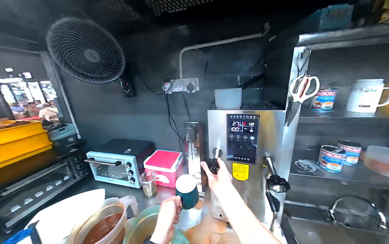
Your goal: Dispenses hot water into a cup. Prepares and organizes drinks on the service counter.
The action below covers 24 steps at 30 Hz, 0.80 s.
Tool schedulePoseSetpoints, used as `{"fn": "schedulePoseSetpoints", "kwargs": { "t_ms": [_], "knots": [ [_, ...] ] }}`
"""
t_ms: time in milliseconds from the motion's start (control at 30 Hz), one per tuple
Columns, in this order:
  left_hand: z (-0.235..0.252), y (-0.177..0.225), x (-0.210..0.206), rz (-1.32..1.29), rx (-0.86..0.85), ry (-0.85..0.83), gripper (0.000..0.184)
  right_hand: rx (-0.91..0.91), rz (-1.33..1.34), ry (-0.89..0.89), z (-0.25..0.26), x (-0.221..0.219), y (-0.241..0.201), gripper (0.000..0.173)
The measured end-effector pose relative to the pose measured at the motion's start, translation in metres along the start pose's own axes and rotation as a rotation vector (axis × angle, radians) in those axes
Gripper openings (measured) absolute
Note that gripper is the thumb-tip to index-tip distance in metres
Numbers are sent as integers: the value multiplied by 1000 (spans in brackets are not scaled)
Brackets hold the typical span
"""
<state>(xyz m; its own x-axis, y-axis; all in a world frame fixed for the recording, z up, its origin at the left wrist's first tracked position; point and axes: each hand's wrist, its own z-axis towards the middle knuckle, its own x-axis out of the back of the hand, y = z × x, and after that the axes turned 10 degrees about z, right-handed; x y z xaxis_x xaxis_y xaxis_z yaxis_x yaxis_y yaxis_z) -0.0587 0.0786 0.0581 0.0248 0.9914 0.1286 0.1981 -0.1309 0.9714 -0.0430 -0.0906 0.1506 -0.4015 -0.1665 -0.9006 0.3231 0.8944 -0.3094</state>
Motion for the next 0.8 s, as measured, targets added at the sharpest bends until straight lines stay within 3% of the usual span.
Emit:
{"fn": "schedulePoseSetpoints", "kwargs": {
  "t_ms": [67,200,300,433,567,733,800],
  "knots": [
    [-21,8,10,-9,5,15,33,-81,5,18,-5,3,-5,53],
    [-54,24,23,4,62,24,29,-152,-354,39,-22,2,-33,54],
    [-61,23,19,6,89,12,29,9,-731,7,-26,5,-54,54],
    [-49,9,1,-23,105,-2,28,365,-1521,-81,-35,5,-69,72],
    [-24,-14,-31,19,103,-1,30,468,-2240,-238,-47,-2,-59,86],
    [11,-45,-73,89,92,-32,33,437,-2563,-210,-22,-11,-31,95],
    [24,-54,-88,148,83,-53,32,473,-2688,-231,-15,-10,-22,74]
  ]
}}
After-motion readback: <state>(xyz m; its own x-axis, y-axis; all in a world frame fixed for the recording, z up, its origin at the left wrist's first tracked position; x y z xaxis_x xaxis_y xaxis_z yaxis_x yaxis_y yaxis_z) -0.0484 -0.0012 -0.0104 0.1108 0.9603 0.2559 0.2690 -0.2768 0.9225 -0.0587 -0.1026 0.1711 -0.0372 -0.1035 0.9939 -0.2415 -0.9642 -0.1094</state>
